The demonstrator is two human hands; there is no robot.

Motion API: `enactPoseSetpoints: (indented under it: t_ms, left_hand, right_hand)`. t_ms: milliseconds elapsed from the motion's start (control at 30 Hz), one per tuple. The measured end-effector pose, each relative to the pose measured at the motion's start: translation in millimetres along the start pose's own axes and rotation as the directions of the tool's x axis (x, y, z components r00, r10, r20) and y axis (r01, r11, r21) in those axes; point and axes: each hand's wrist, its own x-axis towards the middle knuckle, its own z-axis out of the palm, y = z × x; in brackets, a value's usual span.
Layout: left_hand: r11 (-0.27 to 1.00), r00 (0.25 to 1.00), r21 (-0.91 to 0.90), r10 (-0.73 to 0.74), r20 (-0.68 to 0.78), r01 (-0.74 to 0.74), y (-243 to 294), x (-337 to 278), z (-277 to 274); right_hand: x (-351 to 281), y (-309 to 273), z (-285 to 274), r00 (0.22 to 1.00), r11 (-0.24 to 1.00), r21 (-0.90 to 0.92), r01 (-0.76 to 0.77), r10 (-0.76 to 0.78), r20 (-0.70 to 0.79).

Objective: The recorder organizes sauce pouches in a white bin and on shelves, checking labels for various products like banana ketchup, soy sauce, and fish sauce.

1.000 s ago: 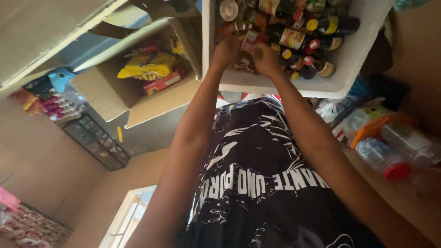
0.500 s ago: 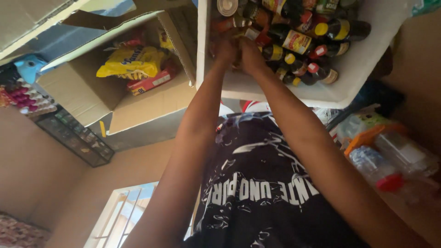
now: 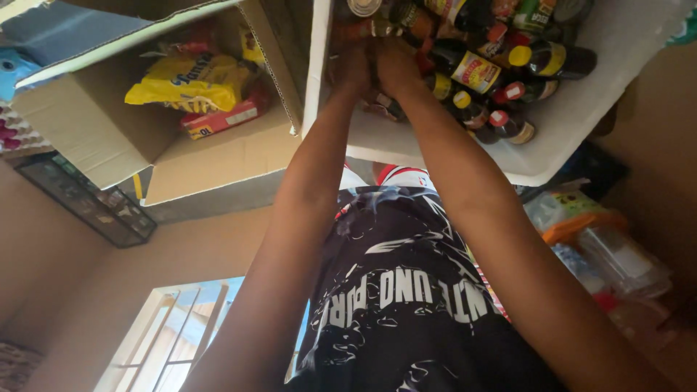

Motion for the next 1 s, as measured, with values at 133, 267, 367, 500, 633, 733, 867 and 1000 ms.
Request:
enactPoseSetpoints:
  t_ms: [133,267,367,500,633,733,867,1000]
  left_hand:
    - [0.995,0.999,0.098,0.001,0.037,-0.005,-20,10,15]
    - [0.982,0.999,0.186,0.031,0.020,-0.034,-47,17,52]
    - [0.996,0.999,0.084,0.029,0.042,-0.033,-69,16,70]
    - [0.893,0.977,-0.406,0.214,0.004,-0.194,-79,6,75]
    - [0.837,0.864,-0.222,0.468,-0.184,-0.500,-82,4,77]
    - [0.885,0.911,-0.219,0.392,-0.131,-0.412,-55,-9,46]
    - [0.884,0.921,-0.261,0.355,-0.164,-0.387,8,-54,-18]
    - [0.799,0.783,-0.182,0.468,-0.410,-0.573,53,-98,-75]
  right_hand:
    - [1,17,18,0.995,0.994,-0.047,-0.098,0.098,-0.009]
    - [-9,-2,-1,0.999,0.999,0.028,-0.044,0.044,-0.010]
    - [-17,-2,-2,0.992,0.976,0.181,-0.118,0.122,-0.012]
    - [-34,0,-16,0.963,0.958,0.125,0.260,-0.247,-0.110]
    - [-46,7,-15,0.996,0.930,0.358,0.081,-0.069,-0.047]
    - [-51,-2,-35,0.943,0.914,0.292,0.281,-0.206,-0.262]
    - [-81,-31,-70,0.883,0.878,0.372,0.301,-0.109,-0.456]
    - [-113,-53,-88,0.786,0.869,0.363,0.336,-0.046,-0.617]
